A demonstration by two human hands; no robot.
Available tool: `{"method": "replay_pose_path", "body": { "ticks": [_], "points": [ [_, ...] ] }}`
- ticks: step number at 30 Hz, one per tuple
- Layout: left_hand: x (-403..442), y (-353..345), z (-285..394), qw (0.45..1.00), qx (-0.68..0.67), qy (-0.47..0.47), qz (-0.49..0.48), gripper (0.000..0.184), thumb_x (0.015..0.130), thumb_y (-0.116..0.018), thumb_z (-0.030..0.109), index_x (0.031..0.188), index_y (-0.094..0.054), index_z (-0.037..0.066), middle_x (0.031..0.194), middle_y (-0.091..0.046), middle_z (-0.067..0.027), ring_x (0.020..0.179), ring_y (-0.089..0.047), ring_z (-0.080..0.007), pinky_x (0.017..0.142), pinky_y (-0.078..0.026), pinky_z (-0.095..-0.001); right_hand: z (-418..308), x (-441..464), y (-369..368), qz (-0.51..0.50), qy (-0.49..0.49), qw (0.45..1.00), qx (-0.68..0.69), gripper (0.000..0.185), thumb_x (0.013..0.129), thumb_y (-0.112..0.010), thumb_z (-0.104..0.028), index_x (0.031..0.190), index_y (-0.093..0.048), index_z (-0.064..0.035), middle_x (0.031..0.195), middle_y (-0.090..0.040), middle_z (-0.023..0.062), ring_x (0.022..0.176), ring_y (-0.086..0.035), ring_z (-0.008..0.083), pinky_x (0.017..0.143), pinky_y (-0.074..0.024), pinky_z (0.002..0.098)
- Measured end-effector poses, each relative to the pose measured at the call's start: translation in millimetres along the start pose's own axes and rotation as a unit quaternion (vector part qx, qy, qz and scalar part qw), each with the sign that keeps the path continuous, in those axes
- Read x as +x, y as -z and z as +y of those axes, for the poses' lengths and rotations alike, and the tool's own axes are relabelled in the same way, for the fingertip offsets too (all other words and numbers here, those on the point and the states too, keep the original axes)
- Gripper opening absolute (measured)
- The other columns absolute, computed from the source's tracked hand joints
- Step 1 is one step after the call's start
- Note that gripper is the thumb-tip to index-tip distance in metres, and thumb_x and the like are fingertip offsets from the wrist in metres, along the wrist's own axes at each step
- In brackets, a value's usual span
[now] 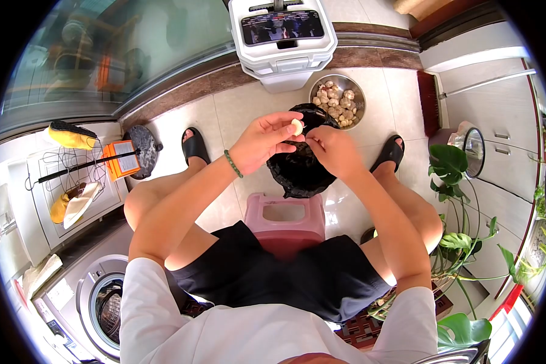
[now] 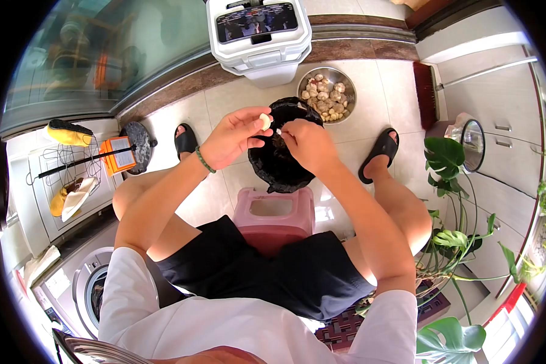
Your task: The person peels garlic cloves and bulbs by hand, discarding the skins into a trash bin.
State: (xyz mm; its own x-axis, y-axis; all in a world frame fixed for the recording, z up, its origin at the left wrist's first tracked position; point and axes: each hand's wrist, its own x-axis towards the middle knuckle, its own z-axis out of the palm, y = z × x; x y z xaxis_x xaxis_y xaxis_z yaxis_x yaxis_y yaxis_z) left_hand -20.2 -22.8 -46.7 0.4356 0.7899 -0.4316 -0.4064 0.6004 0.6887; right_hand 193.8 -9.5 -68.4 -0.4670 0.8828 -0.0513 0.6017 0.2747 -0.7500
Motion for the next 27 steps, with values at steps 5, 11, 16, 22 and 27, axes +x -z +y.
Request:
{"method": "replay_pose_path", "body": {
  "ticks": [5,11,16,22,27],
  "points": [
    [0.3,4.1,0.6,0.999,-0.033,0.011,-0.001,0.033,0.096,-0.061,0.016,0.128,-0.055,0.008,0.113,-0.064,-0.0022,0.101,-0.064,-0.014,0.081,-0.054,-0.0276,13.3,-1.2,-9.9,-0.025,-0.009,1.0,-0.009,0.006,0.081,-0.064,-0.008,0.086,-0.067,-0.0079,0.086,-0.062,0.0102,0.082,-0.063,0.033,0.07,-0.0499,0.0428],
    [0.9,10.2,-4.1,0.999,-0.044,0.009,0.004,0.025,0.096,-0.061,0.015,0.12,-0.057,0.009,0.111,-0.064,-0.0017,0.098,-0.063,-0.0126,0.08,-0.054,-0.0263,11.9,-1.0,-8.2,-0.021,0.028,0.999,-0.019,0.007,0.082,-0.063,-0.009,0.088,-0.067,-0.0078,0.086,-0.062,0.0095,0.081,-0.063,0.0316,0.069,-0.0503,0.0417],
    [2.2,11.7,-6.7,0.999,-0.047,-0.004,0.013,0.021,0.095,-0.061,0.012,0.115,-0.058,0.009,0.108,-0.064,-0.0016,0.097,-0.064,-0.0116,0.08,-0.054,-0.0255,-10.4,1.9,2.8,0.002,-0.006,0.996,0.094,0.007,0.083,-0.065,-0.009,0.089,-0.066,-0.0045,0.083,-0.063,0.0101,0.073,-0.064,0.0266,0.065,-0.0513,0.0368],
    [2.6,5.1,-9.7,0.999,-0.009,0.006,0.039,0.028,0.091,-0.065,0.007,0.118,-0.059,0.004,0.108,-0.065,-0.0037,0.1,-0.063,-0.0129,0.088,-0.054,-0.0287,-23.8,2.2,11.2,0.085,0.082,0.984,0.135,0.01,0.077,-0.07,-0.003,0.085,-0.064,-0.001,0.078,-0.062,0.0088,0.065,-0.063,0.0193,0.058,-0.0505,0.0313],
    [4.4,1.8,-13.8,0.997,0.038,0.0,0.061,0.027,0.087,-0.069,0.004,0.113,-0.064,0.0,0.106,-0.068,-0.0065,0.097,-0.065,-0.014,0.086,-0.055,-0.0277,-21.9,1.9,11.3,0.094,0.086,0.985,0.12,0.008,0.076,-0.069,-0.002,0.082,-0.063,-0.0016,0.075,-0.061,0.0096,0.061,-0.063,0.022,0.055,-0.0501,0.0325]
  ]
}}
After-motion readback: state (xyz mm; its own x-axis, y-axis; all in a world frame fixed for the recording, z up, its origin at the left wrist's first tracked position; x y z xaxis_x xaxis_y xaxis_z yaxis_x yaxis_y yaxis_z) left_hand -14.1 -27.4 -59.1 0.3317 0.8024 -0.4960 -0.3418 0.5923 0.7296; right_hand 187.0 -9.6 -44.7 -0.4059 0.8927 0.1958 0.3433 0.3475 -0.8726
